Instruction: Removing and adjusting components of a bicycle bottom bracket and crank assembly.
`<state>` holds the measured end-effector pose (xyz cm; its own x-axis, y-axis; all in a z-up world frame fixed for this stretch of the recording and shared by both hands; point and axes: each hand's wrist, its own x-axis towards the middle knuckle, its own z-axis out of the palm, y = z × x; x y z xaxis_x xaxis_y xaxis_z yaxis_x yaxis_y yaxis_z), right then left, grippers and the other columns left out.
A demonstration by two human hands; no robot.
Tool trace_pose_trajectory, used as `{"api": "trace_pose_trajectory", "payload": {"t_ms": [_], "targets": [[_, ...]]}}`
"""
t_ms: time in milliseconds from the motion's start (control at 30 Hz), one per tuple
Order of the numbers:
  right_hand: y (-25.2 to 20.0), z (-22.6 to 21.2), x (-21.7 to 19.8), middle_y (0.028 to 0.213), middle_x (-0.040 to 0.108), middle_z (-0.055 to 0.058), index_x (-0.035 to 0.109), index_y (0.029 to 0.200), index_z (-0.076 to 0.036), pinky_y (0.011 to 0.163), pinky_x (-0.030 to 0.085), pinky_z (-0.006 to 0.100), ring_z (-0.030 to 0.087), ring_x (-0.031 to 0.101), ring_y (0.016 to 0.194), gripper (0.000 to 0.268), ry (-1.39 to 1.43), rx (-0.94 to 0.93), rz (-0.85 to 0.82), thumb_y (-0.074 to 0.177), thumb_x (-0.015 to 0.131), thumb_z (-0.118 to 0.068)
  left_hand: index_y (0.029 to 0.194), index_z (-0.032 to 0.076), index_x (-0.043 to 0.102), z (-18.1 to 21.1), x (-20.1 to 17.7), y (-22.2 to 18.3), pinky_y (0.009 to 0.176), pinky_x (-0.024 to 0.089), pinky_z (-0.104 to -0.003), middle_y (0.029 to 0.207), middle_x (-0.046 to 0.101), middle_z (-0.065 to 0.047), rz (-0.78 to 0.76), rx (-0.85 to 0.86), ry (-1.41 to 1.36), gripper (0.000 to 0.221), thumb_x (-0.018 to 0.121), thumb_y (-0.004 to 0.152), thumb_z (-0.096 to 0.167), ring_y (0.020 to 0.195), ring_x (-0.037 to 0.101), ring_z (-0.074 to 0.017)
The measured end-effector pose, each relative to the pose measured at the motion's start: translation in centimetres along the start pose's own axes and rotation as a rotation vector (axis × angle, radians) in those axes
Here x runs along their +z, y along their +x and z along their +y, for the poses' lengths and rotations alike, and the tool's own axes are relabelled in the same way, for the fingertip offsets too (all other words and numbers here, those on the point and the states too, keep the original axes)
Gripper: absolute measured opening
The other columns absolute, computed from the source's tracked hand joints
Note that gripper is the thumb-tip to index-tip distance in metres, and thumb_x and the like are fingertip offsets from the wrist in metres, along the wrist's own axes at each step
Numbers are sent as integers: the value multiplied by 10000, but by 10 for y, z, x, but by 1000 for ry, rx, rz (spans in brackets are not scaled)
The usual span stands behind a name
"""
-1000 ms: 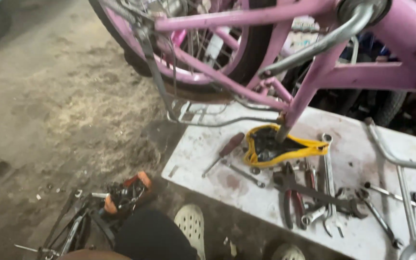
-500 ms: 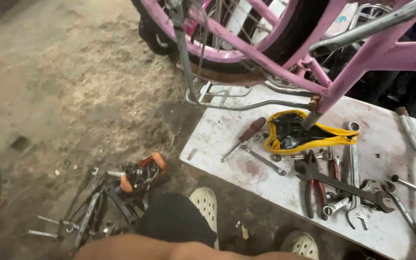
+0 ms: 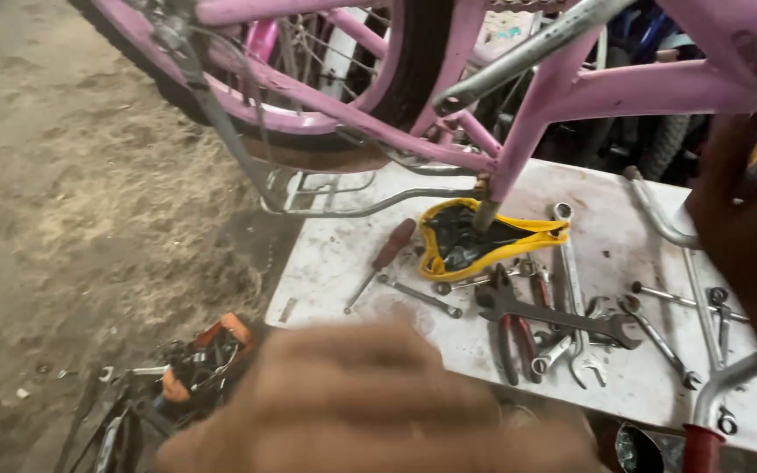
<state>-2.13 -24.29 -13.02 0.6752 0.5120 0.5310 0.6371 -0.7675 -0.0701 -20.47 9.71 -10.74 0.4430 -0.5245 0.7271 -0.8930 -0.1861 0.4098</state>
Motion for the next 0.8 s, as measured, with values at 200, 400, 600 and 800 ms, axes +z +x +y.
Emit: {"api": "trace_pose_trajectory", "payload": {"t_ms": [200,400,600,800], "targets": [[-89,-8,106,1291,631,167,662,1263,-101,889,486,464,352,578,1119,606,-23,64,-341,694,777,-271,1160,80,680,-55,-11,73,880,589,-300,1145,767,-95,197,-74,215,183,598,997,97,1046,752,-160],[-122,9,149,1116,650,60,594,1342,-178,946,488,438,302,585,1137,574,-195,168,-727,781,701,-235,1371,137,560,-119,7,110,1060,551,-270,1375,647,-34,461,-15,470,218,585,1162,79,1213,702,-177],[-88,8,84,1000,690,58,726,1176,-176,761,569,416,267,682,914,345,318,406,-402,838,714,-108,1362,46,526,-139,3,129,770,609,-403,1166,686,-162,516,-119,209,322,615,1100,209,948,748,-324],[-39,40,-27,938,704,72,753,1115,-91,729,576,386,223,675,857,293,385,453,-103,824,760,-54,1097,108,603,-154,8,127,619,510,-465,784,683,-109,448,-205,244,201,613,1088,309,726,694,-356]]}}
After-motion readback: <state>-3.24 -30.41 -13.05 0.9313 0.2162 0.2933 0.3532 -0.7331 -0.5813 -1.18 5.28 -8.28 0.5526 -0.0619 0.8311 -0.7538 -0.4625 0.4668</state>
